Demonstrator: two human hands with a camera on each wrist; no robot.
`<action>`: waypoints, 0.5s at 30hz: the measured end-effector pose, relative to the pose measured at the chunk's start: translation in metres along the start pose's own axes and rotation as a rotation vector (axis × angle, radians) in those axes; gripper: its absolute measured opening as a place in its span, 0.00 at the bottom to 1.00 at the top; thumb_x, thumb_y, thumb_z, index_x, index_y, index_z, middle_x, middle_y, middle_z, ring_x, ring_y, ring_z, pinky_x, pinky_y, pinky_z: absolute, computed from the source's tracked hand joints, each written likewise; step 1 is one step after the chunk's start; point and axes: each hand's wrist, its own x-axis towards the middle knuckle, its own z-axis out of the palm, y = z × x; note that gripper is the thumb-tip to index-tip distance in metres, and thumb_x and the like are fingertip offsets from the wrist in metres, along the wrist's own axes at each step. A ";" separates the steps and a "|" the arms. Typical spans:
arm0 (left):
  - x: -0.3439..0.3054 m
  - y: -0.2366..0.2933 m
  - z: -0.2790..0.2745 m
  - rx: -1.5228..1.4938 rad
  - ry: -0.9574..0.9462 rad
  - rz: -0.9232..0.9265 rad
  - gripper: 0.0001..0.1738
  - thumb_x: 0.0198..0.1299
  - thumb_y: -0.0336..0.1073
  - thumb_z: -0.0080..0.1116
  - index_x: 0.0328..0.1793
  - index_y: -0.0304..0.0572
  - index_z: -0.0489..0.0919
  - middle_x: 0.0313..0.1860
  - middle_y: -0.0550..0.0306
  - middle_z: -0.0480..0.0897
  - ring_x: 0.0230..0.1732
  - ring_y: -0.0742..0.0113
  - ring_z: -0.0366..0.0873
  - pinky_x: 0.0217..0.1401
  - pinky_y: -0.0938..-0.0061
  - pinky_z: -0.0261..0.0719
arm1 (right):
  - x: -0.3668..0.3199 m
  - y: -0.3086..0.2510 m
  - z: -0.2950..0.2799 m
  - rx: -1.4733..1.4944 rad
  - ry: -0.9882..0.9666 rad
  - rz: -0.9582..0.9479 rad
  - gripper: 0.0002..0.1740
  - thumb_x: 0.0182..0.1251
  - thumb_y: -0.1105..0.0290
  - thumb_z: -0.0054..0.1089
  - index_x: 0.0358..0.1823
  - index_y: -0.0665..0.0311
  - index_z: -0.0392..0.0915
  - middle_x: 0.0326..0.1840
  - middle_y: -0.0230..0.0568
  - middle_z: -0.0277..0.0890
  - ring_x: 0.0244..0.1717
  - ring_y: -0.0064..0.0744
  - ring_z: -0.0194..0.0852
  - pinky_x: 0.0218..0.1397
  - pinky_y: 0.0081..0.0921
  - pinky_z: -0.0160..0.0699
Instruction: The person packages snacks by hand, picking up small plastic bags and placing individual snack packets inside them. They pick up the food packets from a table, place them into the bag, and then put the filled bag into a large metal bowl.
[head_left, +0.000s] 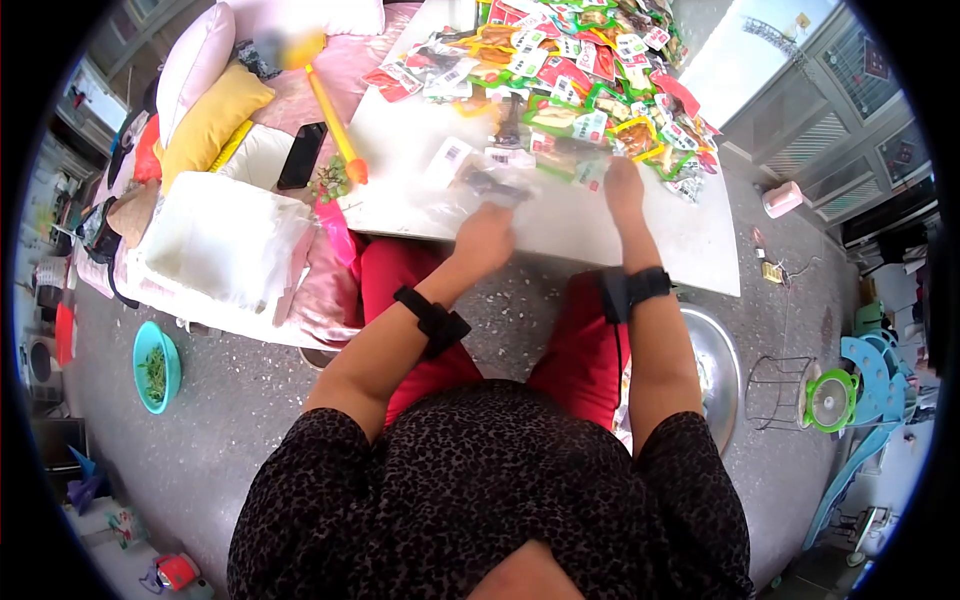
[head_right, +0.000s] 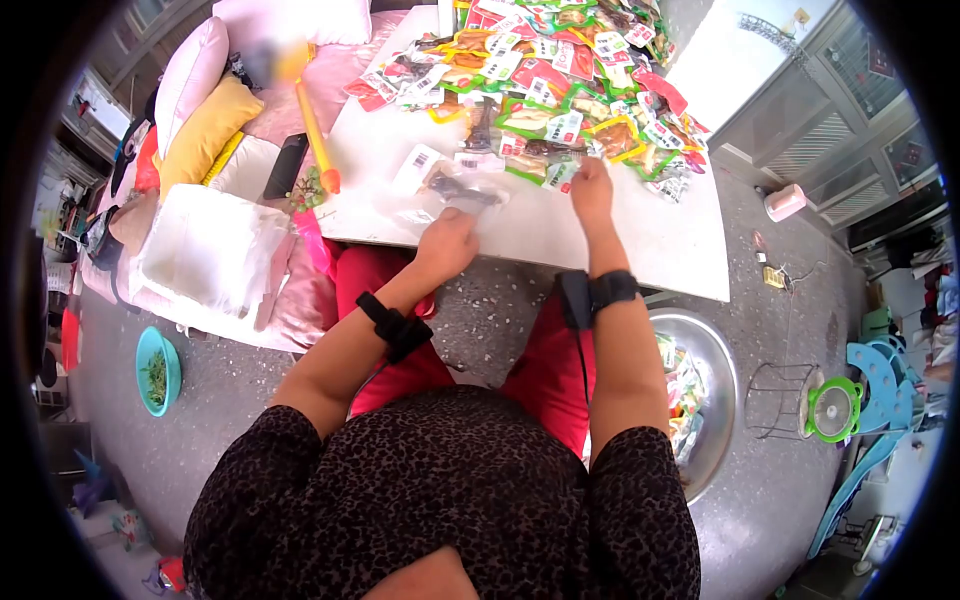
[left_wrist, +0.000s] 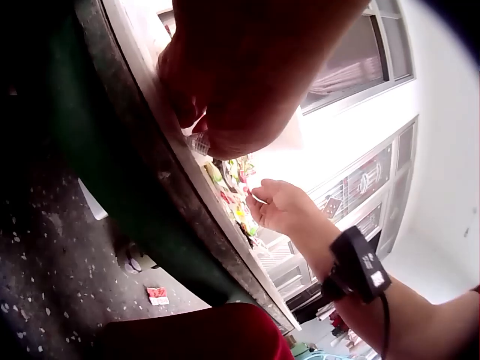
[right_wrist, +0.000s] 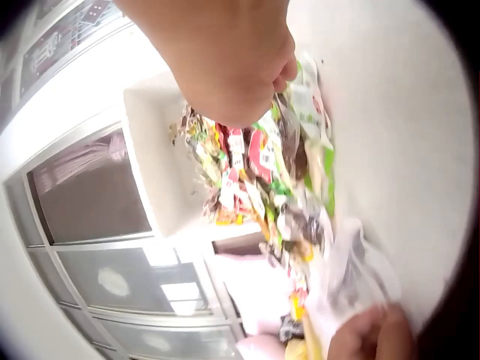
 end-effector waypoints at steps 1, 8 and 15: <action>0.000 -0.001 0.001 0.005 0.005 0.011 0.08 0.42 0.31 0.46 0.30 0.37 0.72 0.29 0.44 0.71 0.34 0.48 0.70 0.37 0.61 0.69 | 0.007 0.008 -0.002 -0.055 0.011 -0.023 0.15 0.45 0.76 0.45 0.39 0.63 0.69 0.36 0.47 0.70 0.42 0.47 0.67 0.42 0.32 0.67; -0.001 -0.006 0.001 0.019 -0.076 0.030 0.07 0.40 0.31 0.46 0.25 0.35 0.70 0.28 0.45 0.70 0.35 0.49 0.68 0.38 0.62 0.68 | 0.035 0.046 0.009 -0.388 -0.381 0.058 0.19 0.48 0.72 0.43 0.45 0.56 0.65 0.50 0.46 0.61 0.48 0.47 0.63 0.47 0.42 0.63; -0.005 -0.004 0.001 0.046 -0.040 0.073 0.07 0.40 0.31 0.45 0.25 0.35 0.71 0.29 0.45 0.70 0.36 0.50 0.68 0.38 0.62 0.68 | 0.044 0.041 0.000 -0.575 -0.180 -0.199 0.11 0.55 0.63 0.43 0.36 0.60 0.70 0.39 0.44 0.70 0.42 0.47 0.67 0.41 0.40 0.66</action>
